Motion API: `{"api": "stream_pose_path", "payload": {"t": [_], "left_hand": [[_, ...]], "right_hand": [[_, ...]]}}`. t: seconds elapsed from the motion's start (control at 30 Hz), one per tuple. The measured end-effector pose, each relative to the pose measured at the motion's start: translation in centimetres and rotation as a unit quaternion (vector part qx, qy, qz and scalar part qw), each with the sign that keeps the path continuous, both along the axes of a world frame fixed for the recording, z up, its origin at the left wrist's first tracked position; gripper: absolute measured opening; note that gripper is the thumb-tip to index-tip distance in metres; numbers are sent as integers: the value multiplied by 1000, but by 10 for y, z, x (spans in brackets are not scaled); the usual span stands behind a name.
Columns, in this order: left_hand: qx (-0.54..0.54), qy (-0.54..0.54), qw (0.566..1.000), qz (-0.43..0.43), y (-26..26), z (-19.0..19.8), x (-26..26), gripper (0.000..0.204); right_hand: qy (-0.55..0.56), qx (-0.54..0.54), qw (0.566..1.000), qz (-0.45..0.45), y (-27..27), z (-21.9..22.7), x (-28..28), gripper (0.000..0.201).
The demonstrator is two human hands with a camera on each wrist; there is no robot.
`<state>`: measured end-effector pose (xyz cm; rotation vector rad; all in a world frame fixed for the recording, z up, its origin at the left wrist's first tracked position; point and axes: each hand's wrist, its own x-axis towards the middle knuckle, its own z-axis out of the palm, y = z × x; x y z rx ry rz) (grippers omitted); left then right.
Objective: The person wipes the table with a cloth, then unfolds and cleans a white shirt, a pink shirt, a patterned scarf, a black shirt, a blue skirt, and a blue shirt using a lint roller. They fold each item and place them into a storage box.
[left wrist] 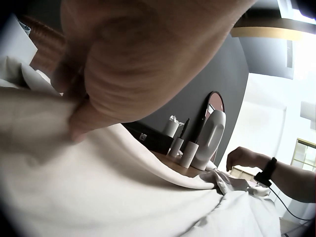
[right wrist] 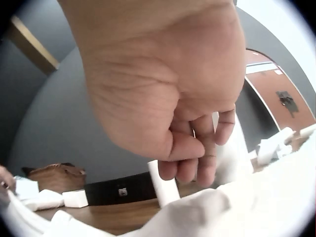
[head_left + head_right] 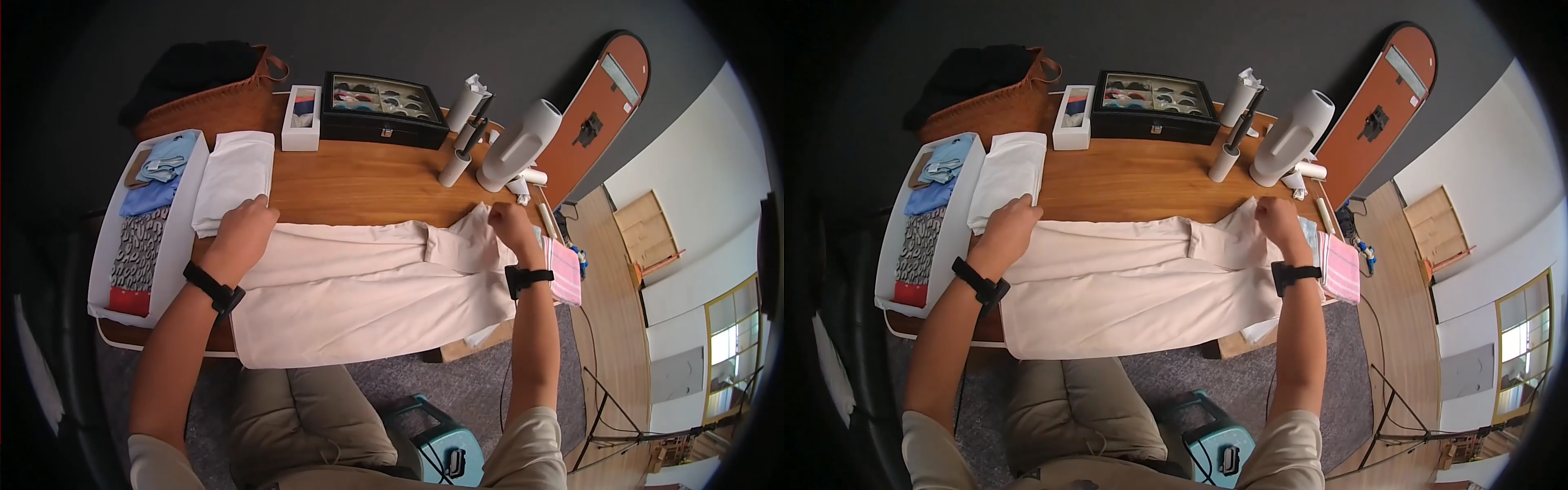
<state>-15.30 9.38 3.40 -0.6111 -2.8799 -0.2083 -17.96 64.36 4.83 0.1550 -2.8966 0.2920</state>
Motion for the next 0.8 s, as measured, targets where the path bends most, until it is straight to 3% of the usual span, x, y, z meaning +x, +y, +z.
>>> {"api": "stream_pose_path", "payload": {"t": [0.03,0.1,0.13,0.2,0.27,0.3,0.33,0.4,0.53,0.6,0.73,0.8], "left_hand": [[-7,1,1000,-1,0,0,0,16],[-11,5,1000,-6,0,-2,1,15],[-15,10,1000,-12,0,-4,1,14],[-10,18,1000,-20,0,-8,1,13],[-7,26,999,-29,1,-11,1,12],[-8,22,999,-31,1,-10,0,10],[-8,17,999,-32,3,-9,-1,9],[-7,37,999,-15,5,-5,-1,9],[31,69,995,57,3,-5,-12,10],[30,56,997,53,3,-10,-13,10],[12,14,998,53,5,-13,-14,10],[-5,24,998,50,6,-13,-13,10]], "right_hand": [[-25,-26,999,16,-10,2,-3,15],[-37,-125,977,167,-50,10,11,19],[-124,-133,968,174,-76,22,21,27],[-140,-84,970,181,-88,-4,17,29],[-49,55,972,222,-97,-25,10,33],[-63,78,984,150,-102,-32,-5,23],[-62,77,984,151,-106,-23,-9,23],[140,111,971,161,-117,1,-10,15],[182,71,965,174,-122,1,-16,15],[218,59,960,163,-119,5,-11,18],[121,5,988,93,-59,4,-17,31],[1,7,998,-66,-31,-9,-17,38]]}}
